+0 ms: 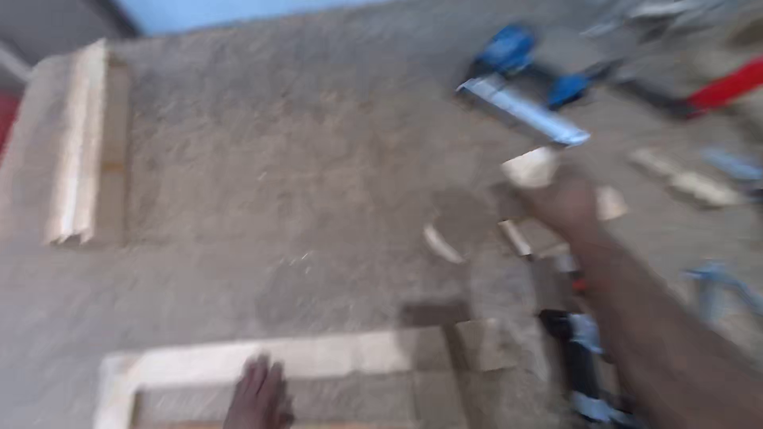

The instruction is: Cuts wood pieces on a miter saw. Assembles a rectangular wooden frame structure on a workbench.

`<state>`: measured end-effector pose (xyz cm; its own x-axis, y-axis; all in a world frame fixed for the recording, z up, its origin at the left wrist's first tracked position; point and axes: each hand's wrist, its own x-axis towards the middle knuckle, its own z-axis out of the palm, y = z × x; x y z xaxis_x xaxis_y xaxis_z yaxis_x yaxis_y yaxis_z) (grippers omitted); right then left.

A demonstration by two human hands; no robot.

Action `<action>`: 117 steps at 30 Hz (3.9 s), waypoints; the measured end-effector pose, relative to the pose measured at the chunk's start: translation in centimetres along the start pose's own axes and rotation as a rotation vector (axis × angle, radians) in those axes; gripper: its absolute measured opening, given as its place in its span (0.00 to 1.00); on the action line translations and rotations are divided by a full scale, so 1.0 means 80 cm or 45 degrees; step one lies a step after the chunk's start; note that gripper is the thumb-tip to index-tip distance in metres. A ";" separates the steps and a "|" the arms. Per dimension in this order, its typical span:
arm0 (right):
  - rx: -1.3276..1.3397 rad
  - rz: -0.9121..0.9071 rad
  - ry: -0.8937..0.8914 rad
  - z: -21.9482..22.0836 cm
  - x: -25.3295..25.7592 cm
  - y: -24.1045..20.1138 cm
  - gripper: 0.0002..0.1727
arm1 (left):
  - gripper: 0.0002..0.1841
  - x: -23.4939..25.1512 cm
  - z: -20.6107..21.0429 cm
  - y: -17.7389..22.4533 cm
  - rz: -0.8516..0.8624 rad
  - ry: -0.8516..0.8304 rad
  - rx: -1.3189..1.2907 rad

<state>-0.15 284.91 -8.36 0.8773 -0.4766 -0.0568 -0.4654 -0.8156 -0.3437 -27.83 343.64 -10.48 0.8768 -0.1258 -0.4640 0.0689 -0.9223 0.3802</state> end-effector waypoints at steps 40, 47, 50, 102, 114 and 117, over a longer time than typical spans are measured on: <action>0.385 -0.127 -1.250 0.193 -0.581 -0.307 0.36 | 0.15 -0.018 -0.017 -0.113 -0.281 -0.386 -0.913; 0.597 -0.140 -1.159 0.194 -0.582 -0.278 0.22 | 0.15 -0.017 -0.015 -0.106 -0.283 -0.342 -0.896; 0.620 -0.119 -1.118 0.201 -0.582 -0.279 0.23 | 0.14 -0.016 -0.013 -0.105 -0.303 -0.287 -0.924; 0.496 -0.030 -1.517 0.202 -0.539 -0.288 0.23 | 0.16 0.008 -0.011 -0.110 -0.528 -0.467 -1.076; 0.598 0.014 -1.472 0.203 -0.545 -0.283 0.21 | 0.17 0.013 -0.022 -0.107 -0.571 -0.563 -1.068; 0.522 -0.022 -1.440 0.194 -0.553 -0.284 0.25 | 0.19 0.014 -0.025 -0.108 -0.560 -0.594 -1.026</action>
<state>-26.57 329.63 -12.62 0.5849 0.2583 -0.7689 -0.5604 -0.5566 -0.6133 -26.51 352.19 -12.68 0.4370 -0.1241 -0.8909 0.7885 -0.4238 0.4457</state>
